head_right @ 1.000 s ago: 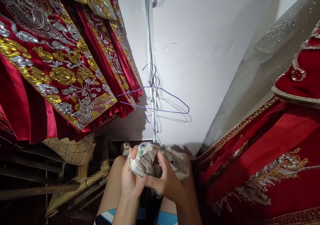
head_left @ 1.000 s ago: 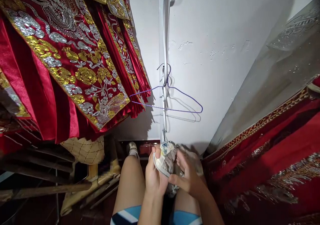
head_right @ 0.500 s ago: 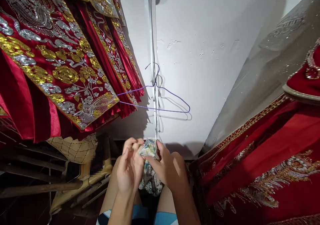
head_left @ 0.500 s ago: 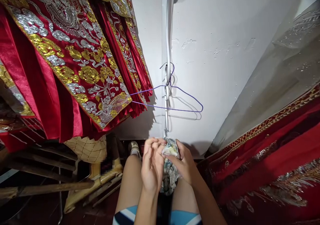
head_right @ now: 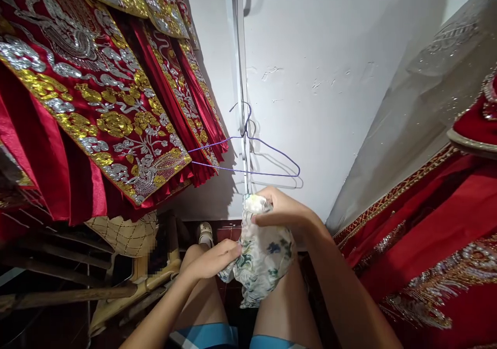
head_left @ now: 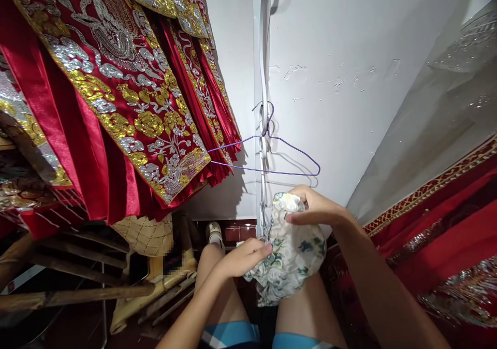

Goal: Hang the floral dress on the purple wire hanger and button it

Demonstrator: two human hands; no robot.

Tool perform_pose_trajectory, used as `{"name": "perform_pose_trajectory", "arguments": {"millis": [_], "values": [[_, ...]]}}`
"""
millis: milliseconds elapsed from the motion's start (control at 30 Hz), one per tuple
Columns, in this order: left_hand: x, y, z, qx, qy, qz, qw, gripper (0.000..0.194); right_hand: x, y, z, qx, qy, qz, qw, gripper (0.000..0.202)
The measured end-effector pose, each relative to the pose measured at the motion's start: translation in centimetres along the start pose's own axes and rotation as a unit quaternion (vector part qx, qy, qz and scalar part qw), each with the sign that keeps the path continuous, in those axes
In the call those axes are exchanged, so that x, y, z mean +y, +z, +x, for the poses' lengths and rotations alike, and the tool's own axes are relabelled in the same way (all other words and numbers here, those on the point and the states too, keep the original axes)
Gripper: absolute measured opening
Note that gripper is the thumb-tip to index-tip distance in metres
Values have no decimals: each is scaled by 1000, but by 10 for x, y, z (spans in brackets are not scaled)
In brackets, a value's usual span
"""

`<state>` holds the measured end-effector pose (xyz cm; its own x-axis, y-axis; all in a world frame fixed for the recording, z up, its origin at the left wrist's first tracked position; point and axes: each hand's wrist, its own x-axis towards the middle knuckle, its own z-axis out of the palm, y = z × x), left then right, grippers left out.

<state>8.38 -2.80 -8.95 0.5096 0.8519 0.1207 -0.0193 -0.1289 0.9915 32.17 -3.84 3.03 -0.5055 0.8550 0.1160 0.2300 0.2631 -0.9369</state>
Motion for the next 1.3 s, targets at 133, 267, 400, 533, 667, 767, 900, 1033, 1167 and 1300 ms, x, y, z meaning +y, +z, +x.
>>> {"name": "perform_pose_trajectory", "arguments": {"millis": [133, 267, 400, 533, 667, 767, 900, 1033, 1167, 1300], "values": [[3, -32, 10, -97, -52, 203, 973, 51, 13, -21, 25, 222, -38, -133, 965, 6], [14, -68, 21, -77, -32, 494, 865, 32, 54, -34, 54, 371, -74, -208, 902, 20], [35, -94, 28, -39, 4, 514, 857, 23, 86, -47, 62, 349, -49, -203, 913, 25], [59, -108, 36, -1, 75, 473, 878, 39, 85, -61, 38, 418, -26, -216, 882, 32], [77, -110, 49, 93, 143, 434, 884, 42, 64, -75, 16, 466, -13, -258, 846, 39], [86, -106, 67, 171, 186, 377, 891, 35, 56, -80, 11, 471, 3, -237, 850, 40], [103, -95, 101, 182, 246, 249, 919, 23, 58, -75, 10, 435, 7, -174, 883, 32], [129, -83, 125, 139, 250, 332, 899, 22, 60, -57, 15, 410, 18, -149, 900, 34], [139, -77, 129, 146, 114, 497, 848, 38, 60, -38, 18, 401, -1, -143, 905, 34], [129, -83, 120, 247, 179, 548, 779, 44, 54, -34, 7, 440, -73, -196, 873, 29]]}}
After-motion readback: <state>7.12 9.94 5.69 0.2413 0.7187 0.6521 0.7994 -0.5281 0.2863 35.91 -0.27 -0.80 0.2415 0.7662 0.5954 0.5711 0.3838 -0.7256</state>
